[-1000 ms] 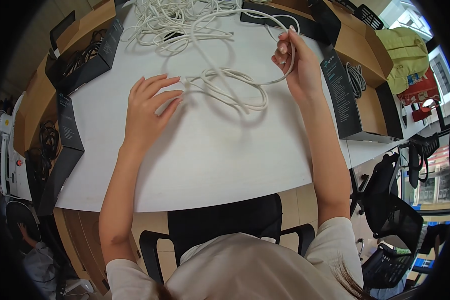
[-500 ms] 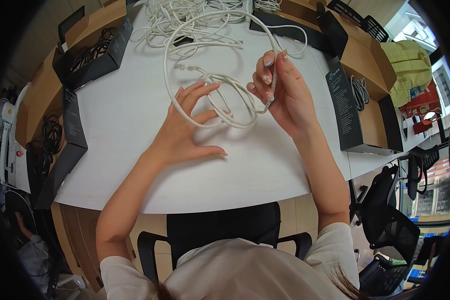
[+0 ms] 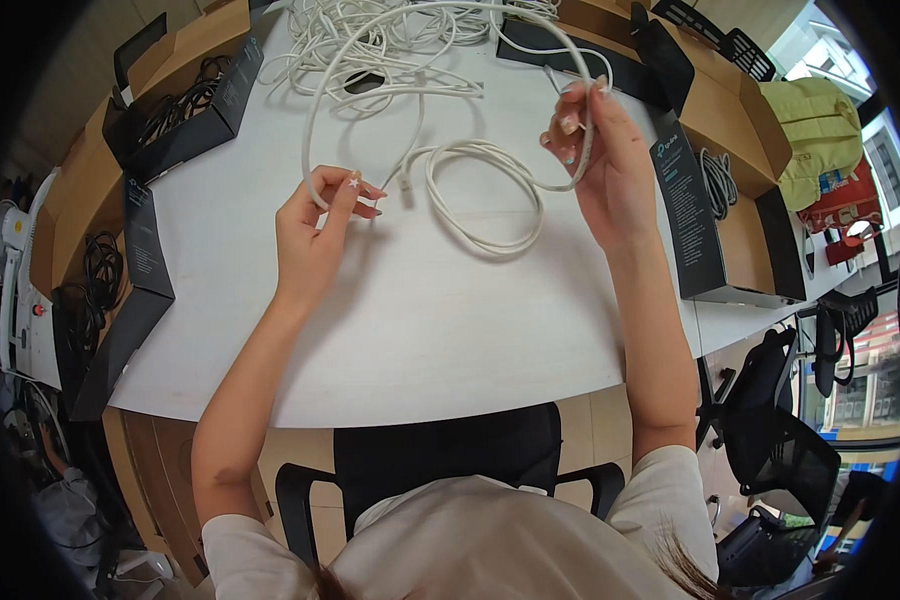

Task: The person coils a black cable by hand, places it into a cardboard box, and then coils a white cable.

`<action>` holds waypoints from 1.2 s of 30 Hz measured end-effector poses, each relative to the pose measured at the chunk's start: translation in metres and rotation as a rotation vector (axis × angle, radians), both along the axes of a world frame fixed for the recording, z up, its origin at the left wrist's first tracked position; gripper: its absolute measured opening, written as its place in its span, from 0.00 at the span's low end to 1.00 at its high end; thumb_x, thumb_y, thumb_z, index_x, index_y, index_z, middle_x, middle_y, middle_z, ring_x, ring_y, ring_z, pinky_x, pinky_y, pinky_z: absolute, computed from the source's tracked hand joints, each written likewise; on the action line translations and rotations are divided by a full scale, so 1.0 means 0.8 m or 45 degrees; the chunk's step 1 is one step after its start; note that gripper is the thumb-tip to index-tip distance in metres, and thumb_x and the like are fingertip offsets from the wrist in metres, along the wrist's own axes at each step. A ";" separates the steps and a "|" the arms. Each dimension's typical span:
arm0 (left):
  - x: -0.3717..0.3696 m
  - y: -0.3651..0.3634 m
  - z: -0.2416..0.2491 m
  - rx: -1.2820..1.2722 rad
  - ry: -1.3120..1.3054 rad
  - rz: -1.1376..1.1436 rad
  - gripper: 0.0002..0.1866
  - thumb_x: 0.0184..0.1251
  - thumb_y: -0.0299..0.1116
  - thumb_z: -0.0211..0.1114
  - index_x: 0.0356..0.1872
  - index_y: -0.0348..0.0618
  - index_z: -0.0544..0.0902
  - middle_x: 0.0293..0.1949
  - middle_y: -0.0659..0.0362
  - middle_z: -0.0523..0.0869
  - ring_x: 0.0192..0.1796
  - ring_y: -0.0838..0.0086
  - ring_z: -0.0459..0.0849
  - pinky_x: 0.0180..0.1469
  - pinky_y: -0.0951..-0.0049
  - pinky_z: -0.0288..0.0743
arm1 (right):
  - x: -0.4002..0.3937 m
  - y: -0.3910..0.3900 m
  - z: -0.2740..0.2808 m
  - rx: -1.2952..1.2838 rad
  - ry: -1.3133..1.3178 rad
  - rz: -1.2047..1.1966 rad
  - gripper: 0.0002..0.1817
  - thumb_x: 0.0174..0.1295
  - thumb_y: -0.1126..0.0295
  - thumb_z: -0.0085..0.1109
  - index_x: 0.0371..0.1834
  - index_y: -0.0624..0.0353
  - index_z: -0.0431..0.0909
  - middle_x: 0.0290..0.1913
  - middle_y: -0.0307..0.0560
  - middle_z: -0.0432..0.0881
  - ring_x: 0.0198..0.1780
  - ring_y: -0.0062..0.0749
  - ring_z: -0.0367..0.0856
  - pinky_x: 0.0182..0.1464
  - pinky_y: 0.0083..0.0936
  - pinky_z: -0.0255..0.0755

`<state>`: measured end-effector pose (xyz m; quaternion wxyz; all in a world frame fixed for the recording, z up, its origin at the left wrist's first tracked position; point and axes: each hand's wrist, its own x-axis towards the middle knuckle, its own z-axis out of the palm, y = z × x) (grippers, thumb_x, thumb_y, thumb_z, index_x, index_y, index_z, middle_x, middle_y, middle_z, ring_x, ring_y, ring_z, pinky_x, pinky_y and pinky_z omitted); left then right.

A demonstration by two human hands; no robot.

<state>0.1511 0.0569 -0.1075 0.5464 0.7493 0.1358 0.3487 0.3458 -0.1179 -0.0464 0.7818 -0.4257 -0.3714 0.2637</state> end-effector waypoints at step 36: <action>0.000 0.015 0.014 -0.028 -0.466 0.628 0.24 0.71 0.48 0.47 0.58 0.41 0.64 0.57 0.51 0.71 0.53 0.70 0.73 0.57 0.68 0.62 | 0.013 0.000 0.001 -0.265 -0.820 -0.978 0.09 0.69 0.71 0.43 0.42 0.64 0.72 0.18 0.36 0.68 0.20 0.16 0.62 0.23 0.17 0.58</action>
